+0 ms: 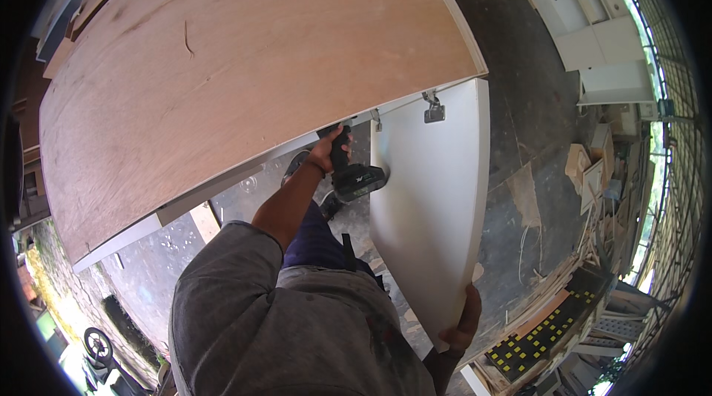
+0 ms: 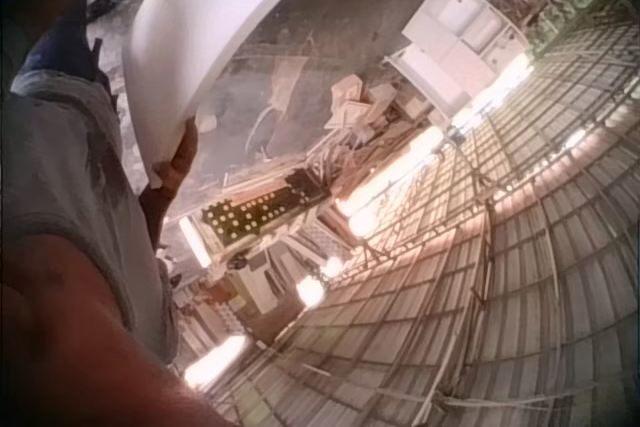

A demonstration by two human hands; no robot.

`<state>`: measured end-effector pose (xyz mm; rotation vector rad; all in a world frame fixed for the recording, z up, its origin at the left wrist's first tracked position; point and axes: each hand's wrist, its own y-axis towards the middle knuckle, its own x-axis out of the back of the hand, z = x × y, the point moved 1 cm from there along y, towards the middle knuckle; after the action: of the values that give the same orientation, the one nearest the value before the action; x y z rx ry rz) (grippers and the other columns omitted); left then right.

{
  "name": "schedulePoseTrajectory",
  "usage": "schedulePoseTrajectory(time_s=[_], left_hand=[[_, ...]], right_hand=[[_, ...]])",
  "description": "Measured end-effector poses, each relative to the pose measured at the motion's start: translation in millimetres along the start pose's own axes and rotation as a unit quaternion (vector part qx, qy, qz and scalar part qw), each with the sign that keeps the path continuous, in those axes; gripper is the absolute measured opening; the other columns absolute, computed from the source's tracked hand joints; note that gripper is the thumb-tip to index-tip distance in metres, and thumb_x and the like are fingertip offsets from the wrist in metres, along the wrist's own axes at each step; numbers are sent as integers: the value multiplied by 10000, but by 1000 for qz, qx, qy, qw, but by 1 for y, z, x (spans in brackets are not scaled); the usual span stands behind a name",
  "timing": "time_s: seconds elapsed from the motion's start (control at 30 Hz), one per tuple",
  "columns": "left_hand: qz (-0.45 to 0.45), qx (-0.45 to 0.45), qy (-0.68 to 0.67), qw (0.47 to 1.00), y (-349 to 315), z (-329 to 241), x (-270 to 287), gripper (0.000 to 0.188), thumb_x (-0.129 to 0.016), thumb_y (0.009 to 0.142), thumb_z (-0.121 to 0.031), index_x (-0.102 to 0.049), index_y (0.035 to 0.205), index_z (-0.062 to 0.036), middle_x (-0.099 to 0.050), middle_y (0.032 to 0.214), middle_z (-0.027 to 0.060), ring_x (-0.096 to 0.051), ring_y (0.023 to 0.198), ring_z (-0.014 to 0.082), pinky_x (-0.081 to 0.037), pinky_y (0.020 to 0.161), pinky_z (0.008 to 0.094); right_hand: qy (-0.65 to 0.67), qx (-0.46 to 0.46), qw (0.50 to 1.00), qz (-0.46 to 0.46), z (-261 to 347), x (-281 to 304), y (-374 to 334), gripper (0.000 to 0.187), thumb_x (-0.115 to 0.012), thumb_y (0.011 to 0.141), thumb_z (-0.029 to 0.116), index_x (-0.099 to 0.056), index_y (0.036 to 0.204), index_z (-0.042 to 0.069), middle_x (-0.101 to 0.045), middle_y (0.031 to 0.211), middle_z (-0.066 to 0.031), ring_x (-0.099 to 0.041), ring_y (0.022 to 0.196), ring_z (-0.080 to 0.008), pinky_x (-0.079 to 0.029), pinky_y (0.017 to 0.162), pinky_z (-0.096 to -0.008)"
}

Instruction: The person installs hinges on a white cabinet door using a power drill. They position the door against the cabinet frame and secure the metal hinges with screws.

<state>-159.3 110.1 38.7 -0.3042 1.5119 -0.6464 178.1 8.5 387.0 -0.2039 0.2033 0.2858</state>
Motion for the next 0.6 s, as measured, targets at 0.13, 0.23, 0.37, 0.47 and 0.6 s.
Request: schedulePoseTrajectory(time_s=[0.13,0.23,0.37,0.47,0.6], left_hand=[[-19,-13,29,999,-7,-1,-10,287,-621,856,-359,-469,992,-158,-559,815,5,-496,524,110,-456,532,327],[-19,-7,21,1000,-3,-1,-3,283,-617,859,-362,-471,993,-161,-568,828,10,-498,526,109,-456,532,325],[3,-14,6,1000,6,0,10,280,-615,857,-373,-484,987,-162,-584,851,22,-508,536,112,-457,535,331],[-3,-3,-7,1000,4,1,7,288,-615,854,-383,-491,993,-162,-595,865,29,-511,542,112,-456,537,334],[13,3,1,1000,-3,0,-4,306,-608,856,-397,-494,1006,-156,-606,886,37,-509,541,113,-455,542,332]], right_hand=[[1,1,1000,-13,-1,0,-1,959,-679,471,157,-354,1364,32,-394,1370,-178,-426,1199,-295,-359,980,-405],[-3,-5,1000,1,0,2,1,966,-676,466,155,-351,1368,36,-393,1372,-180,-431,1196,-296,-360,980,-406],[3,2,1000,-2,1,-1,1,967,-670,465,145,-347,1371,41,-388,1378,-180,-431,1201,-298,-359,984,-410],[15,0,1000,4,1,-2,0,960,-667,473,132,-346,1373,46,-383,1383,-181,-423,1212,-299,-356,989,-414],[25,3,1000,-2,1,-4,0,945,-671,487,118,-347,1373,46,-394,1376,-180,-428,1212,-298,-353,996,-414]])
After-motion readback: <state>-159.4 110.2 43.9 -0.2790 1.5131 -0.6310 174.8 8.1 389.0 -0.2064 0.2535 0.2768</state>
